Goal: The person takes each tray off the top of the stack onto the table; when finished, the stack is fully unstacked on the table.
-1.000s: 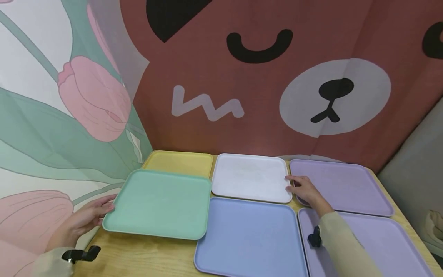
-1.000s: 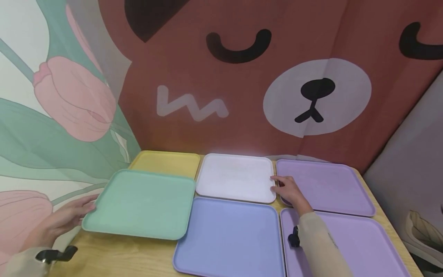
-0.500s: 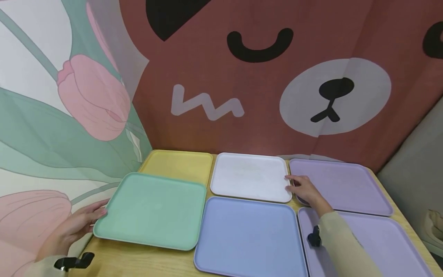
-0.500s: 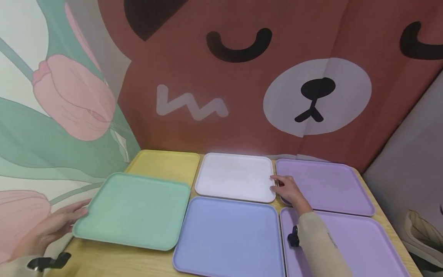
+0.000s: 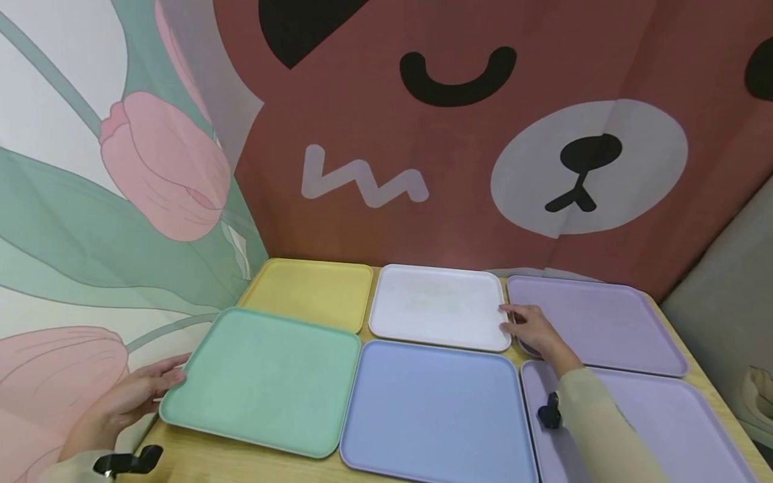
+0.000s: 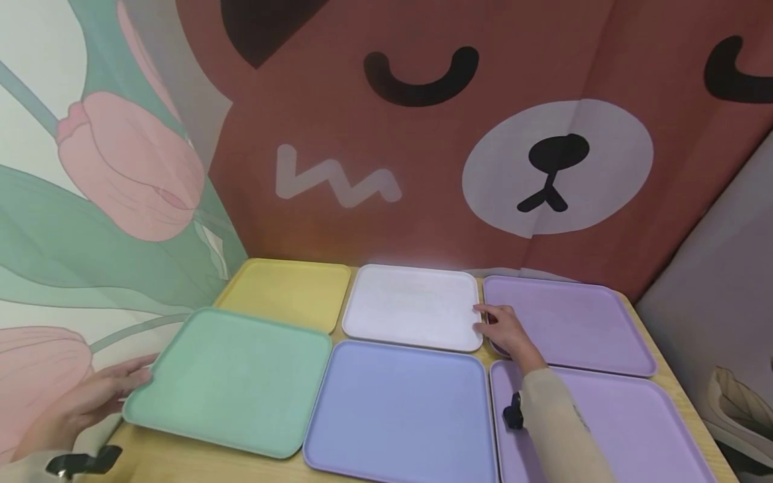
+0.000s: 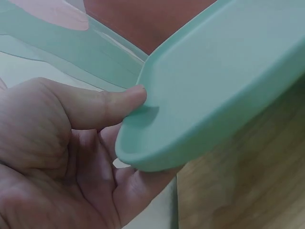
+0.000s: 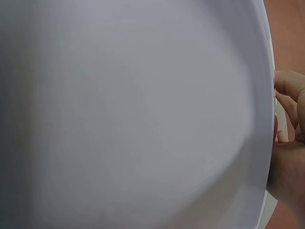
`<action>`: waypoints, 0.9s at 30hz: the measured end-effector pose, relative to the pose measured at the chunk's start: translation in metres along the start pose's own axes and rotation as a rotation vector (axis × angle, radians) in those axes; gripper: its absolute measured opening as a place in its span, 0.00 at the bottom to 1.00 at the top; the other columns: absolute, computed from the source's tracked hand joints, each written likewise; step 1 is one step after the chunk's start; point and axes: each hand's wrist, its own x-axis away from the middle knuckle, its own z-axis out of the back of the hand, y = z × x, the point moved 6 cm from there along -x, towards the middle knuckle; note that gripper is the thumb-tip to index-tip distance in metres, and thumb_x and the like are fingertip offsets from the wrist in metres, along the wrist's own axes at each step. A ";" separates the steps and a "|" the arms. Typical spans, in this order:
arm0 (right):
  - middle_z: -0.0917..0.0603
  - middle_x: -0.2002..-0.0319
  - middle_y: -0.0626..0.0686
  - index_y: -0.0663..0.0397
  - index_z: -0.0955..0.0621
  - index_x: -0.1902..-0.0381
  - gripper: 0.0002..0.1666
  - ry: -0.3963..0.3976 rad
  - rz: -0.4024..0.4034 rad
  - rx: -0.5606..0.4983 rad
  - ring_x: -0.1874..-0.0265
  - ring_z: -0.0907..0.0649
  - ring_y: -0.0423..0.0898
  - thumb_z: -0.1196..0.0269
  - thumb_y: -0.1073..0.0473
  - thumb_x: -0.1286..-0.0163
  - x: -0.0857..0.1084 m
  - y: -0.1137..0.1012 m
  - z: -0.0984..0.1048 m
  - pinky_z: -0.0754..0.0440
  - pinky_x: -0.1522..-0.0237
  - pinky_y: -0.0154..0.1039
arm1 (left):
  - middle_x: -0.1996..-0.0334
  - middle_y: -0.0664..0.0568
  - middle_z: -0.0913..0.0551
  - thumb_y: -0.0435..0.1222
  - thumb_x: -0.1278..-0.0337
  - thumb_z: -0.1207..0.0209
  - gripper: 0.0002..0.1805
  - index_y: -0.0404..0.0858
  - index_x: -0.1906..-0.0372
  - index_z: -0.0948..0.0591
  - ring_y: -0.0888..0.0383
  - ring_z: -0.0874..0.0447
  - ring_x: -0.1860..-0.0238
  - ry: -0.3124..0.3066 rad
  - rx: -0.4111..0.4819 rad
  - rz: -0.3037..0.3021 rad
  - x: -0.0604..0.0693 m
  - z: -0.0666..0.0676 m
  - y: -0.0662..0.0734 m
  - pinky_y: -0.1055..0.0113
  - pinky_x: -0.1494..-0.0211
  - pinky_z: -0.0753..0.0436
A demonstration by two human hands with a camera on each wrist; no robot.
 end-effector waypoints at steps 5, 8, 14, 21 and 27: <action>0.44 0.29 0.72 0.56 0.30 0.26 0.35 -0.007 -0.012 -0.006 0.32 0.38 0.67 0.36 0.53 0.28 0.001 0.000 0.000 0.46 0.28 0.69 | 0.52 0.60 0.15 0.40 0.22 0.49 0.33 0.33 0.21 0.43 0.60 0.14 0.53 0.049 -0.098 0.055 0.002 0.000 -0.004 0.54 0.52 0.14; 0.44 0.29 0.72 0.56 0.31 0.26 0.35 -0.007 -0.005 -0.005 0.31 0.39 0.68 0.37 0.53 0.27 0.001 0.000 0.000 0.47 0.28 0.69 | 0.43 0.46 0.18 0.41 0.23 0.48 0.39 0.23 0.23 0.51 0.57 0.16 0.50 0.103 -0.184 0.090 0.000 0.000 -0.004 0.51 0.51 0.14; 0.45 0.28 0.73 0.55 0.31 0.26 0.35 -0.005 -0.003 -0.015 0.31 0.41 0.69 0.37 0.53 0.28 0.001 0.000 0.000 0.48 0.28 0.69 | 0.36 0.23 0.31 0.43 0.24 0.48 0.37 0.20 0.26 0.44 0.43 0.22 0.44 0.202 -0.382 0.186 -0.005 -0.003 0.000 0.47 0.50 0.15; 0.43 0.29 0.71 0.55 0.30 0.27 0.34 0.006 -0.005 -0.021 0.31 0.40 0.66 0.36 0.54 0.28 0.000 0.001 0.001 0.48 0.27 0.68 | 0.47 0.30 0.21 0.46 0.22 0.51 0.35 0.19 0.30 0.37 0.47 0.20 0.51 0.210 -0.496 0.183 -0.012 -0.013 0.019 0.53 0.51 0.15; 0.39 0.30 0.70 0.55 0.28 0.28 0.34 0.023 0.018 -0.022 0.34 0.36 0.64 0.35 0.55 0.29 -0.001 0.003 0.002 0.45 0.28 0.66 | 0.39 0.23 0.27 0.45 0.21 0.53 0.33 0.19 0.31 0.35 0.36 0.20 0.45 0.220 -0.594 0.086 -0.033 -0.031 0.042 0.51 0.50 0.15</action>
